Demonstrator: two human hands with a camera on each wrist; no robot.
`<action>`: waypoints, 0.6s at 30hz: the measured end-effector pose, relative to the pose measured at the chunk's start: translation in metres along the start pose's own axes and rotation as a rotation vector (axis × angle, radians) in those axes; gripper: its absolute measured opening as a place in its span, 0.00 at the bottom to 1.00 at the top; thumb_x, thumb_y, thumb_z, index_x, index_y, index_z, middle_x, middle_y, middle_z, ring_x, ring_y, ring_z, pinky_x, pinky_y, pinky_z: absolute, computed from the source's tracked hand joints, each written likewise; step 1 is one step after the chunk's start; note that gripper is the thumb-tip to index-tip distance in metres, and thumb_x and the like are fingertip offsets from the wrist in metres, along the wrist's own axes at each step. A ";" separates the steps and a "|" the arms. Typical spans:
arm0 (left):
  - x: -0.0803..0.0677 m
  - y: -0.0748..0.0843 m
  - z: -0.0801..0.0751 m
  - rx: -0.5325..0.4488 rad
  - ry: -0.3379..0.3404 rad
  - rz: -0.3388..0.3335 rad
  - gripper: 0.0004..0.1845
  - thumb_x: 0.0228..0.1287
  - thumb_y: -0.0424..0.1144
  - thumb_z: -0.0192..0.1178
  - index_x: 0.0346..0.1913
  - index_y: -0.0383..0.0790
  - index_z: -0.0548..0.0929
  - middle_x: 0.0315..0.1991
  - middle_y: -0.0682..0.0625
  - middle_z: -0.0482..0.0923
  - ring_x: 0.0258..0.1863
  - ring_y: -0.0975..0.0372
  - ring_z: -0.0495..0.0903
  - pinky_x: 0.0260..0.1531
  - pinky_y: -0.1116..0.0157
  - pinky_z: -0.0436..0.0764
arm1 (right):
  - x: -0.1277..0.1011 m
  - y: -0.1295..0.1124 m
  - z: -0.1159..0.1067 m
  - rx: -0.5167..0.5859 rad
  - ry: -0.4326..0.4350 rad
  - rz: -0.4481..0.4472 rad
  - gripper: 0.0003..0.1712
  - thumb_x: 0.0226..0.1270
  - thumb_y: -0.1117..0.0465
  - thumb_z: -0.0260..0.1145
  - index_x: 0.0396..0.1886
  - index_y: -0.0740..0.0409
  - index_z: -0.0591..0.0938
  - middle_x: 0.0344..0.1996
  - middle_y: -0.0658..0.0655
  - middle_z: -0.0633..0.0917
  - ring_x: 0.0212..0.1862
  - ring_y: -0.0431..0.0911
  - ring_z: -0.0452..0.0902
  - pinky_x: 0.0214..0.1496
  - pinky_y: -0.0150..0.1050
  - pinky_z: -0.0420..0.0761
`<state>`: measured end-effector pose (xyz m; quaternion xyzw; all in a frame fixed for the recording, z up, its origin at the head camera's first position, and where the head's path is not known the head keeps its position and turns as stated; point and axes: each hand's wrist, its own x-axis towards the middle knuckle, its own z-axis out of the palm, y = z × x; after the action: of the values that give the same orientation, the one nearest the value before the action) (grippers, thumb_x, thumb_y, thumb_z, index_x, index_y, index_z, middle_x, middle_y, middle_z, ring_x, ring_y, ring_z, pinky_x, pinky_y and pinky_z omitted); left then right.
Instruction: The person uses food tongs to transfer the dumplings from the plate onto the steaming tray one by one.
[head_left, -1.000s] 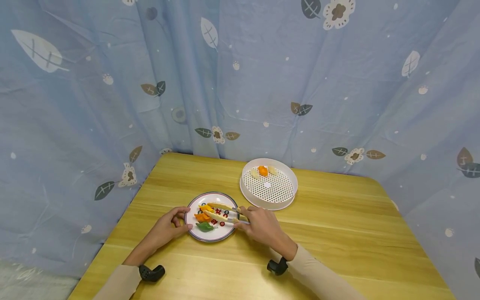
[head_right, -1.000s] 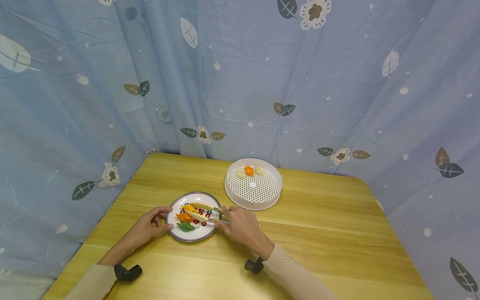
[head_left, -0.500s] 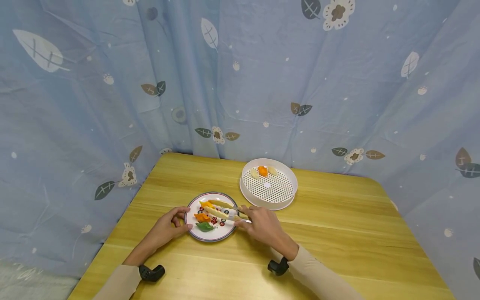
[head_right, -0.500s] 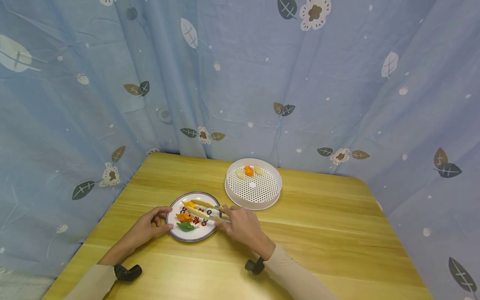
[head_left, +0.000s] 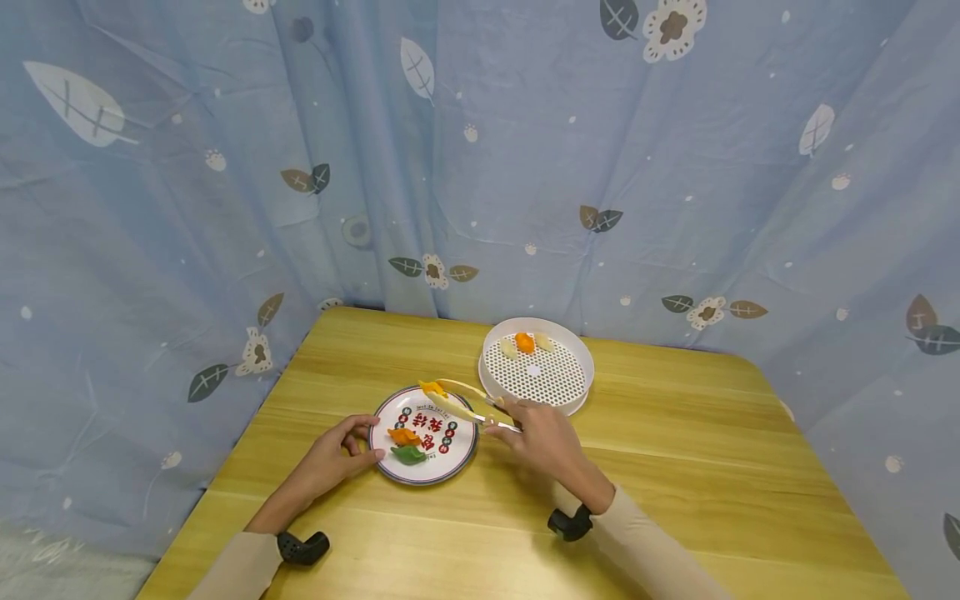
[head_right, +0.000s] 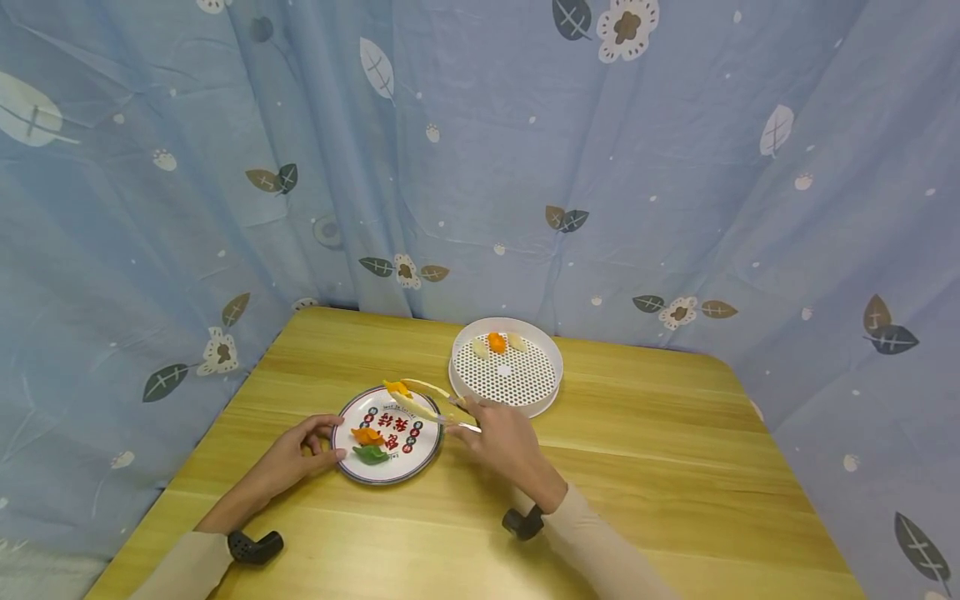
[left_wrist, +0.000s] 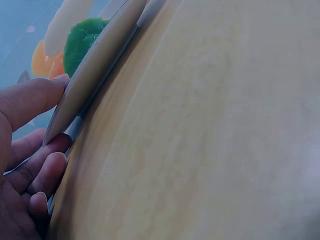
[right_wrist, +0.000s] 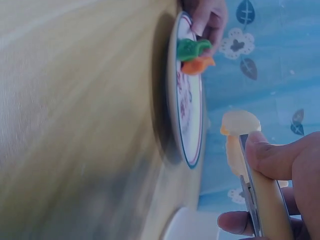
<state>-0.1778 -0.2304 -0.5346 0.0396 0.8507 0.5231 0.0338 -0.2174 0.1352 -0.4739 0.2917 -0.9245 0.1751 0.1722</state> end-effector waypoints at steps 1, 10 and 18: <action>0.000 0.000 0.000 0.002 0.000 0.002 0.31 0.61 0.47 0.76 0.65 0.44 0.78 0.48 0.45 0.77 0.38 0.55 0.72 0.35 0.66 0.72 | 0.000 0.001 -0.002 -0.002 -0.001 0.008 0.33 0.63 0.39 0.73 0.58 0.57 0.87 0.40 0.54 0.90 0.33 0.47 0.84 0.37 0.45 0.81; -0.001 0.001 0.001 0.002 0.001 0.015 0.31 0.62 0.46 0.76 0.65 0.43 0.78 0.48 0.45 0.76 0.38 0.55 0.72 0.35 0.66 0.72 | -0.002 0.013 -0.014 -0.006 0.001 0.079 0.34 0.64 0.39 0.73 0.58 0.60 0.87 0.22 0.47 0.82 0.25 0.42 0.73 0.26 0.39 0.72; -0.002 0.002 0.000 -0.001 -0.002 0.004 0.31 0.62 0.47 0.75 0.66 0.44 0.77 0.49 0.45 0.76 0.39 0.55 0.72 0.36 0.65 0.72 | -0.002 0.028 -0.027 0.020 0.000 0.162 0.33 0.64 0.40 0.73 0.60 0.57 0.86 0.17 0.42 0.71 0.23 0.39 0.64 0.22 0.37 0.65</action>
<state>-0.1757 -0.2293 -0.5325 0.0420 0.8502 0.5237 0.0336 -0.2271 0.1692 -0.4568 0.2177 -0.9432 0.1975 0.1547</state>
